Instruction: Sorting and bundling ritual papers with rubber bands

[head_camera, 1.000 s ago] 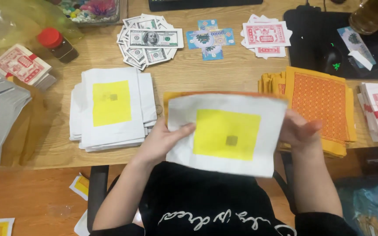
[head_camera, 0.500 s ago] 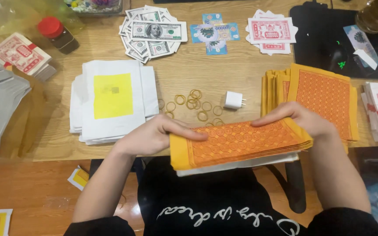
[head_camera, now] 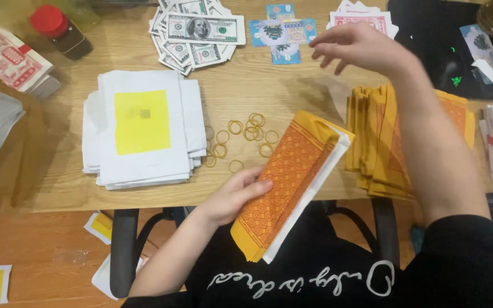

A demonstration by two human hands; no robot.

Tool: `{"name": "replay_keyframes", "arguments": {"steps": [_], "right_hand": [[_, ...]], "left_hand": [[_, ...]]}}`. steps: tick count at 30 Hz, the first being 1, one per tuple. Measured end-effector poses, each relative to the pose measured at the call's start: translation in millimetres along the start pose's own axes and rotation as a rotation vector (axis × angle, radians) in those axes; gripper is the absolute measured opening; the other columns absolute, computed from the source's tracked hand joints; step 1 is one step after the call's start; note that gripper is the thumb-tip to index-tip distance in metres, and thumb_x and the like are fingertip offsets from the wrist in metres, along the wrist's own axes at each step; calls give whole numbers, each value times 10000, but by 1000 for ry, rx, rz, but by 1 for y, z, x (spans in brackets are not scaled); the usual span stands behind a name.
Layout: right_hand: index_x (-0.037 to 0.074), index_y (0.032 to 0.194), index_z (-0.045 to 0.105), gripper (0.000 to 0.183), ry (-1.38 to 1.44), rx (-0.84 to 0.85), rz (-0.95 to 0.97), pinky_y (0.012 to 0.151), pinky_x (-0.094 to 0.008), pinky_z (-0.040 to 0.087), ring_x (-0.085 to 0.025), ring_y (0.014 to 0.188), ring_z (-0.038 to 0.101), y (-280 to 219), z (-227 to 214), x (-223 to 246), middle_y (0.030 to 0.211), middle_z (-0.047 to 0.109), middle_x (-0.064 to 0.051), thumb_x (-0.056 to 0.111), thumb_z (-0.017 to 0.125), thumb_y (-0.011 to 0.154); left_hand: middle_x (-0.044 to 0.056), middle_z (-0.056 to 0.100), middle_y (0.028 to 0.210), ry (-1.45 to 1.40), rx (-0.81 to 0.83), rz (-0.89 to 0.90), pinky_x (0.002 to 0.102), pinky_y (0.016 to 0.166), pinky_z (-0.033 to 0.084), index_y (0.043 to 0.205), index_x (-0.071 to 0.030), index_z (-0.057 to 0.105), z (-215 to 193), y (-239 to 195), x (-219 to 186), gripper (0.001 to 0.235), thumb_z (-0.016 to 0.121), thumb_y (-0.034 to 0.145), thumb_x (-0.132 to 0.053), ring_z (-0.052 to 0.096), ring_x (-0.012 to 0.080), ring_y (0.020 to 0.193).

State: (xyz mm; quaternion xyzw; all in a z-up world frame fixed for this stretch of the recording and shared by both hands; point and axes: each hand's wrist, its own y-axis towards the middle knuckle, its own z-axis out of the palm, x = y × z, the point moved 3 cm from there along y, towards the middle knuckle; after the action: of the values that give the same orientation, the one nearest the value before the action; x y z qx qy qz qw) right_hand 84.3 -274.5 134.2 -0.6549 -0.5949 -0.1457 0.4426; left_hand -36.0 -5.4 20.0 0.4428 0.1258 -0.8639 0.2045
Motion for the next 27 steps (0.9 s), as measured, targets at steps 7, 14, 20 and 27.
{"name": "replay_keyframes", "arguments": {"steps": [7,14,20,27], "right_hand": [[92,1283,576,546,-763,-86,-322,933,-464,418,-343,1162,515,152,0,-33,1327,495,-123,202,710,765],[94,1336,494,628,-896,43,-143,843,-495,456,-373,1091,522,182,1,-46,1277,445,-144,151,707,748],[34,950,562,616,-1317,-275,-579,580,-436,484,-323,831,619,197,6,-76,932,607,-116,219,870,449],[69,811,544,65,-1167,-911,-646,478,-472,352,-388,601,527,160,10,-38,743,587,-157,113,579,778]], "left_hand": [[151,682,1151,-173,-323,46,319,837,560,1233,40,585,-34,-16,-12,374,611,911,-147,676,206,974],[170,591,1322,-235,-492,181,367,1018,465,1350,51,486,-51,-31,-50,515,587,884,-144,588,260,1183],[195,607,1285,-268,-698,216,405,996,484,1314,45,501,-71,-39,-50,504,554,842,-125,594,292,1165],[144,602,1290,-162,-846,391,355,983,489,1346,8,467,-62,-42,-59,460,544,900,-74,588,223,1150]]}}
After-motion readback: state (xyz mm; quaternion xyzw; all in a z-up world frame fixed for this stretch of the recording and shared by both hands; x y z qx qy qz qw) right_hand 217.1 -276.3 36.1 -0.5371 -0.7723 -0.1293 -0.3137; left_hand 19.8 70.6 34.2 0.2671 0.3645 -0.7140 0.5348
